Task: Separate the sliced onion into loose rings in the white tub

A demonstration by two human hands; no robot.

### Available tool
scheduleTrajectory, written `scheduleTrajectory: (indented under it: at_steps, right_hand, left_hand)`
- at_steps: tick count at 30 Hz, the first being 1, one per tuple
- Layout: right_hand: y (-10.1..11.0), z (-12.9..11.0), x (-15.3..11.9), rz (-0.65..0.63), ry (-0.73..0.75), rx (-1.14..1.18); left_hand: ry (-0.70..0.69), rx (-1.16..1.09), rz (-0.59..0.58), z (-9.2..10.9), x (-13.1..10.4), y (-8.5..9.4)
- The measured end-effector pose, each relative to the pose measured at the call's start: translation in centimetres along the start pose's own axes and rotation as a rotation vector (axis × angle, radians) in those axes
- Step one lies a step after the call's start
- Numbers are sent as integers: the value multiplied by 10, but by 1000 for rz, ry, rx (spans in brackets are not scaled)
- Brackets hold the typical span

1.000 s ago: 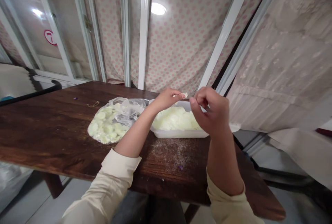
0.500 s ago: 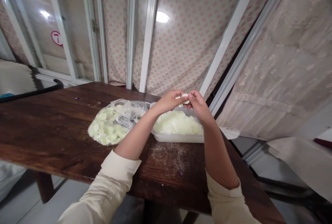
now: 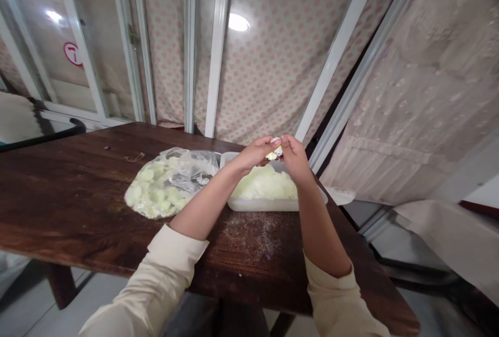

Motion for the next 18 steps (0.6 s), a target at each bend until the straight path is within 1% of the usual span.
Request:
scheduleTrajectory:
  at_steps: [5, 7, 10, 14, 16, 18]
  right_hand:
    - [4, 6, 1, 78, 54, -230]
    - [6, 9, 2, 98, 64, -316]
    - [7, 13, 2, 99, 70, -416]
    - [7, 18, 2, 95, 90, -467]
    - [9, 14, 2, 124, 96, -506]
    - [14, -2, 2, 207, 110, -564]
  left_hand:
    - [-16, 64, 84, -8, 5, 3]
    - [-11, 106, 98, -11, 7, 5]
    - [-7, 177, 100, -14, 8, 7]
    - [6, 299, 115, -18, 9, 9]
    - [-5, 338, 122, -18, 10, 10]
    - [-29, 378, 137, -16, 11, 12]
Point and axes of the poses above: each hand's wrist, its own x-axis towards the middle knuckle, its own y-axis out of the back of the hand, z = x × y, the point moved 5 cm from there along x, towards the middle knuckle, and after that the axes turned 11 degrees about z, right-handed, at the moved point
